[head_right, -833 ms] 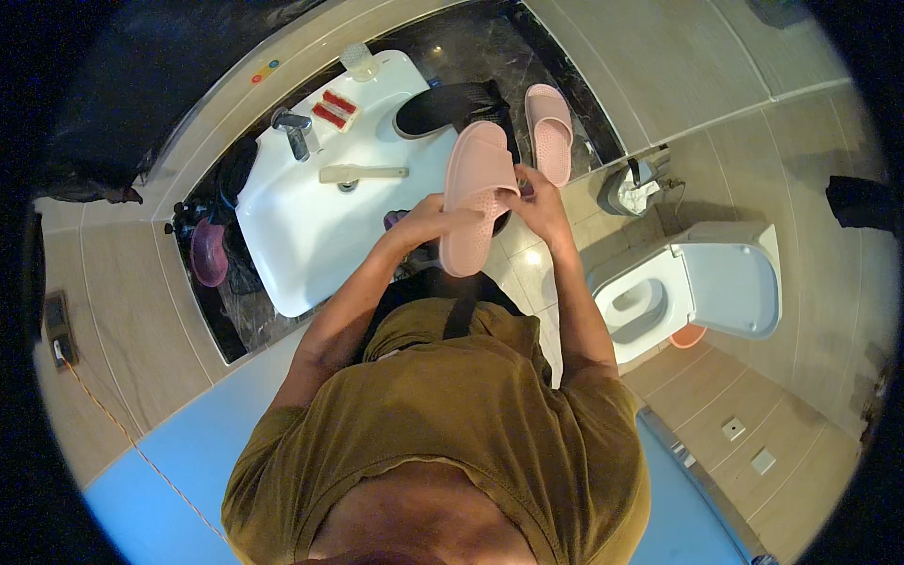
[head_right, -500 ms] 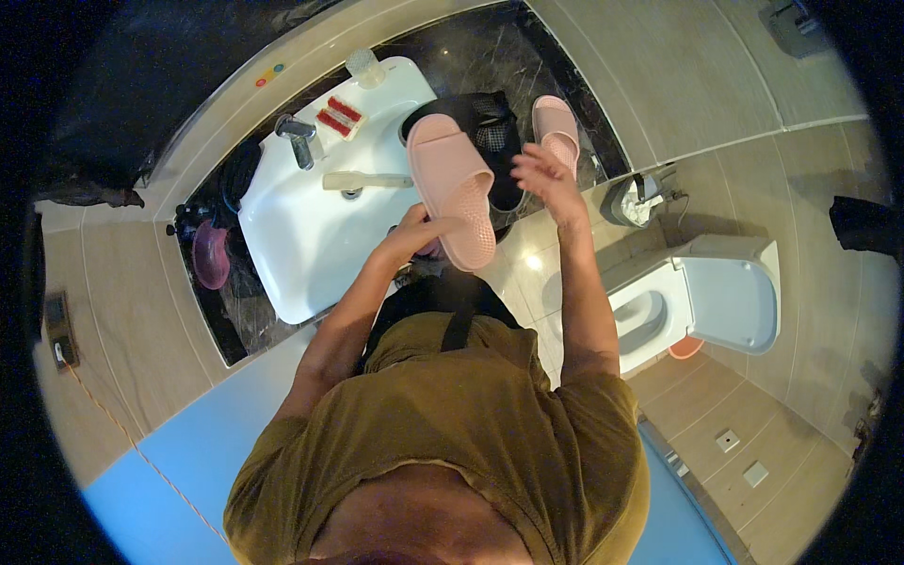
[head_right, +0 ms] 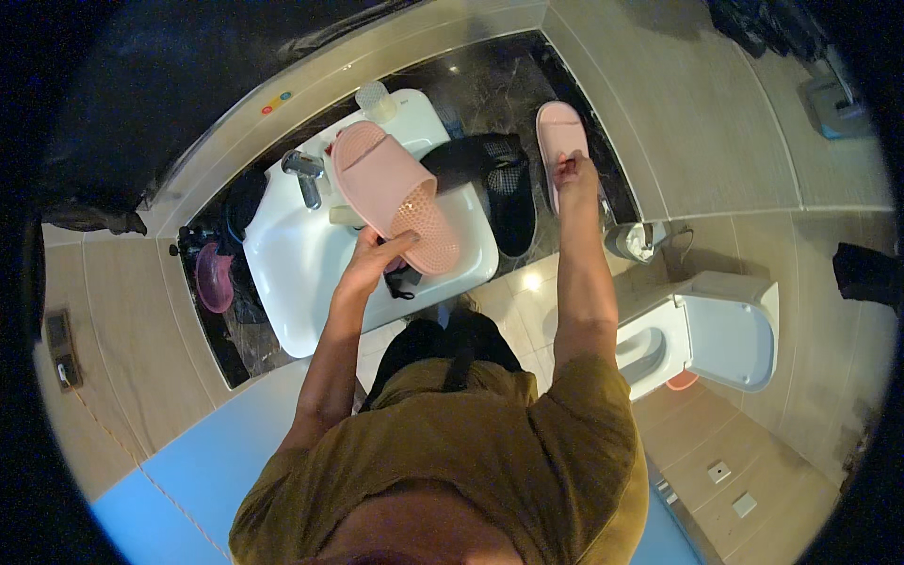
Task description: The person washes a pair of pink slippers in a bathroom sink using a brush and running water, then dries them with a cloth. The person scrubs both the top and bottom surfaces of each slipper, rinses them, and wipes them dry before placing them on the counter.
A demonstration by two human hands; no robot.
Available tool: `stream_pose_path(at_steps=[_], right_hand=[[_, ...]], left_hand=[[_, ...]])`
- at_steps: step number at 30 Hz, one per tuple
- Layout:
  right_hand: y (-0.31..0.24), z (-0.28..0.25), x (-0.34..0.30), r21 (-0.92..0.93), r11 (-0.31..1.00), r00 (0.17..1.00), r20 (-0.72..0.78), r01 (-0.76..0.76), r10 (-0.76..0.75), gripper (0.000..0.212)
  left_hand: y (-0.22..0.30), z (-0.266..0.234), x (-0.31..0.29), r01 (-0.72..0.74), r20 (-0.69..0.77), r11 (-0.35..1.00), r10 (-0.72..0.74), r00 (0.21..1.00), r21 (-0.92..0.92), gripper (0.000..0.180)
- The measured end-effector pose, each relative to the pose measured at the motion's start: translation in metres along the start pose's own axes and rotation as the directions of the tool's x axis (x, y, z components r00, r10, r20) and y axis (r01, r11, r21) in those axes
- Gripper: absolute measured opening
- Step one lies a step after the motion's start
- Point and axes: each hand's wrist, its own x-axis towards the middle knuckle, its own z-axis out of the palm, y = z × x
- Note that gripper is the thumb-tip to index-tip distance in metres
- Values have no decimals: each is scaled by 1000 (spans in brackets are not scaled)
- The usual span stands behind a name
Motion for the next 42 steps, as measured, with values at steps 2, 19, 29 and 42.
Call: stream_pose_path(at_steps=[2, 19, 29, 42], right_hand=[[-11, 40, -7, -16, 1000, 999, 46, 16, -15, 16], [-3, 197, 104, 81, 991, 902, 413, 103, -127, 24], [77, 105, -90, -549, 827, 726, 619, 125, 301, 36], [74, 85, -219, -264, 936, 736, 581, -234, 348, 21]], left_hand=[[1, -9, 6, -23, -43, 1000, 23, 999, -13, 21], [4, -31, 32, -11, -40, 999, 10, 999, -37, 33], [11, -26, 39, 13, -86, 1000, -13, 996, -3, 35], [56, -1, 55, -452, 162, 601, 474, 865, 659, 61]])
